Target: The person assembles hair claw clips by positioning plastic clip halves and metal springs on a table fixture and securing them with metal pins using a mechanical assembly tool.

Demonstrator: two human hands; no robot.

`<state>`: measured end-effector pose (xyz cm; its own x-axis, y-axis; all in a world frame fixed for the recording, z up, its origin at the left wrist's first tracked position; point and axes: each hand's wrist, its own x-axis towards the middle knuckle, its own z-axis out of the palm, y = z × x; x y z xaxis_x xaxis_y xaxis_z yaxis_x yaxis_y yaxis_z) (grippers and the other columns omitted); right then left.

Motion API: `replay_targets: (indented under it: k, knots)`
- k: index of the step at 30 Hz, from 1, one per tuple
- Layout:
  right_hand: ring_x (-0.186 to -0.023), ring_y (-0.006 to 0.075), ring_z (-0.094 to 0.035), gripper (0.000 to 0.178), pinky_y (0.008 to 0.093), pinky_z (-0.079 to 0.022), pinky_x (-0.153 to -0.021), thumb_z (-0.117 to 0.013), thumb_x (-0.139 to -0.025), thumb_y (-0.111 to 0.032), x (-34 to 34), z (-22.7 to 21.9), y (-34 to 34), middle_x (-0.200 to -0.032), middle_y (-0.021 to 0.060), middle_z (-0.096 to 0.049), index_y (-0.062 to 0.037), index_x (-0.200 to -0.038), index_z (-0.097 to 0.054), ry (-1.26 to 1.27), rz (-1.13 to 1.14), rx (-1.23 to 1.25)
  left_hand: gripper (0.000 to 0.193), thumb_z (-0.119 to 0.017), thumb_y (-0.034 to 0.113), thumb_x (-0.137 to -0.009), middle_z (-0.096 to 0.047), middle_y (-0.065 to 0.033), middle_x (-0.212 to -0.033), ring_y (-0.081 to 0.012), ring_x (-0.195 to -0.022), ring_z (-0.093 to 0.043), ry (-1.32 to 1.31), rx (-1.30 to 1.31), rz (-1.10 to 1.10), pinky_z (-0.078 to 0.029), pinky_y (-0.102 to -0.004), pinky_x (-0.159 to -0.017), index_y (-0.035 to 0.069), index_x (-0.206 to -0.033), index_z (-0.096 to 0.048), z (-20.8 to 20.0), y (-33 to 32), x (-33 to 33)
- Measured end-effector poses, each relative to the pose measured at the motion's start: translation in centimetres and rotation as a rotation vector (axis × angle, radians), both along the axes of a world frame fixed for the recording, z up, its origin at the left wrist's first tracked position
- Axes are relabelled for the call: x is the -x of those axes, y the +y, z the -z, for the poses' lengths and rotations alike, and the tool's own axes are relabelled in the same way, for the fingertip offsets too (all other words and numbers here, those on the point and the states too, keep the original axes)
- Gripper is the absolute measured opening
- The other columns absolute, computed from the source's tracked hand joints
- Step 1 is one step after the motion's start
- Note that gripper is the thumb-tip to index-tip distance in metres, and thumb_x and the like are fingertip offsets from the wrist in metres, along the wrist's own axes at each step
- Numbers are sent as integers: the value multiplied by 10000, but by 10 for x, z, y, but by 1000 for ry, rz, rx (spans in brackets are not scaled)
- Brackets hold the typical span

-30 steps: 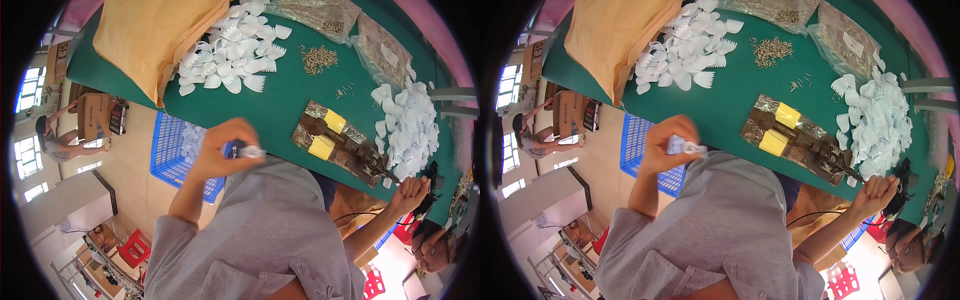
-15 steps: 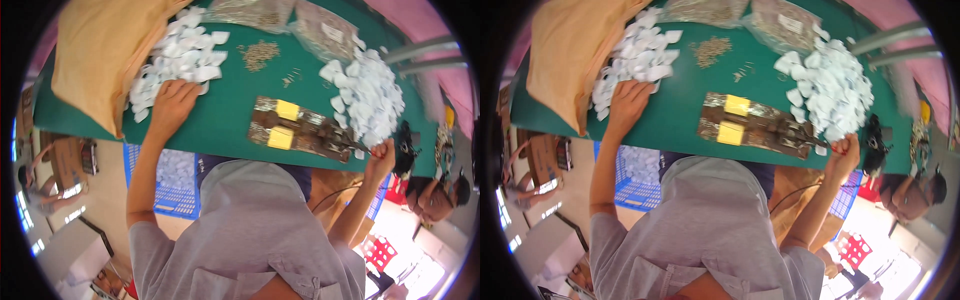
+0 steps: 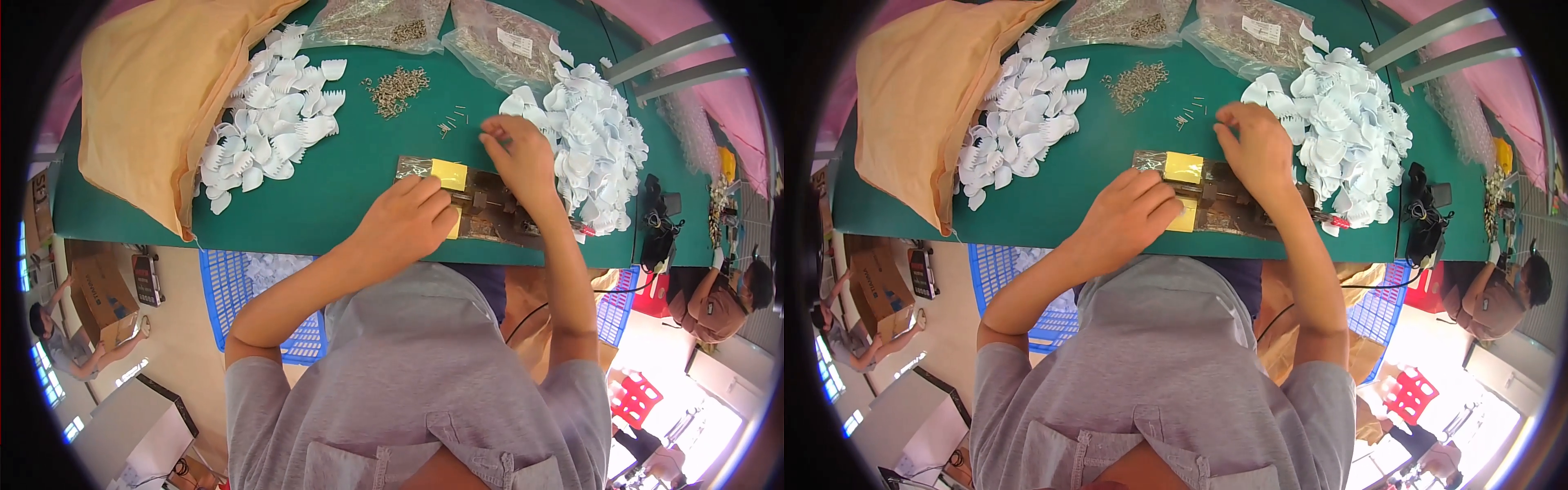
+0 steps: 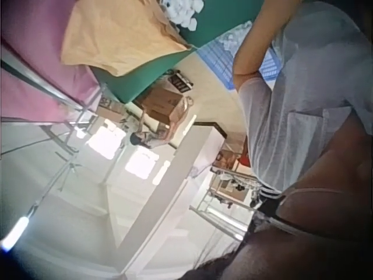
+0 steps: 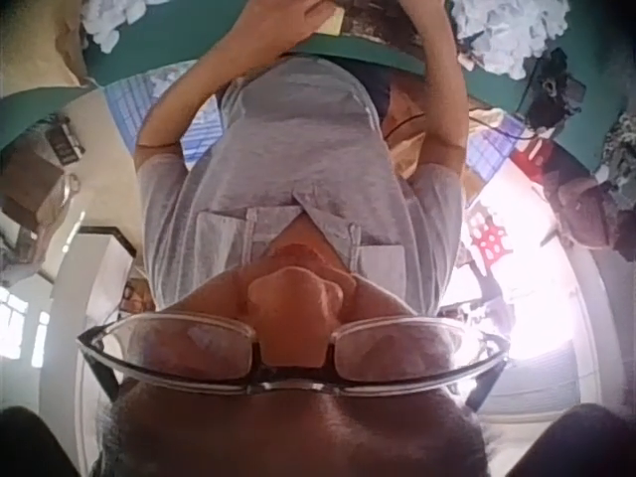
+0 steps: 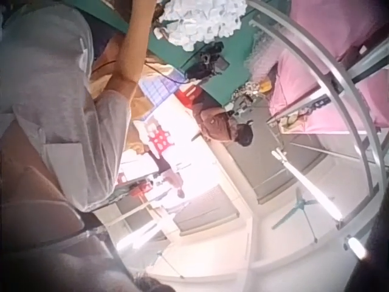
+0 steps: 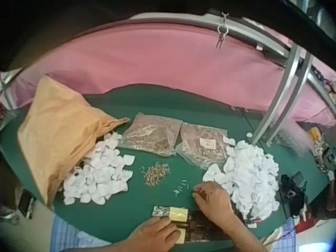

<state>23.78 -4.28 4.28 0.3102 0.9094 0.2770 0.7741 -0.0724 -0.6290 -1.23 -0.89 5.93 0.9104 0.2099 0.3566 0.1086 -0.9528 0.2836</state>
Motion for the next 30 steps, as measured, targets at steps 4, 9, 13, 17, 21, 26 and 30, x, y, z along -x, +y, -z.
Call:
replay_targets:
  k: [4, 9, 13, 17, 21, 26, 30]
  knots:
    - [-887, 302, -741, 176, 428, -580, -783, -769, -873, -214, -9, 12, 41, -933, 105, -753, -60, -956, -753, -91, -28, 292, 238, -683, 76, -762, -613, -74, -991, -243, -1015, -574, 35, -24, 12, -502, -367, -878, 31, -993, -646, 2, 4, -10]
    - [-880, 330, -750, 173, 449, -592, -786, -728, -873, -240, -7, 19, 59, -919, 111, -771, -73, -902, -758, -167, 21, 467, 309, -683, 75, -766, -631, -82, -1033, -247, -1010, -590, -60, -48, 51, -508, -364, -876, -15, -1061, -670, 9, 5, -7]
    - [-884, 370, -740, 153, 454, -593, -799, -690, -880, -212, -4, 20, 54, -924, 131, -770, -70, -869, -745, -124, -18, 427, 347, -691, 84, -768, -646, -72, -1069, -243, -1027, -599, -102, -11, 13, -506, -367, -874, -6, -1103, -687, 16, 0, -3]
    - [-870, 397, -731, 167, 463, -590, -805, -670, -889, -185, -5, 30, 50, -884, 168, -754, -31, -927, -725, -367, -115, 242, 333, -706, 87, -777, -654, -39, -1100, -237, -1060, -601, -138, -4, -51, -485, -403, -915, 73, -1109, -716, 20, 3, -1]
    - [-828, 350, -730, 149, 431, -585, -772, -673, -894, -123, -8, 16, 36, -854, 164, -731, -2, -978, -696, -302, -211, 189, 381, -758, 69, -762, -654, -24, -1154, -264, -1114, -586, -227, 10, -129, -456, -431, -976, 124, -1137, -720, 25, 4, -3]
    - [-792, 233, -687, 163, 349, -560, -710, -721, -859, -6, 32, -43, -29, -842, 74, -700, -48, -1009, -672, 257, -323, 192, 570, -837, 36, -758, -663, -43, -1204, -311, -1160, -568, -296, 255, -263, -451, -450, -1003, 124, -1286, -641, 30, 8, -4]
    - [-854, 275, -659, 218, 408, -543, -692, -783, -807, -13, 43, -36, -45, -853, 67, -701, -72, -994, -687, 21, -349, 70, 606, -815, 13, -787, -691, -53, -1172, -308, -1163, -579, -294, 489, -265, -463, -433, -1010, 109, -1346, -599, 34, 9, -2]
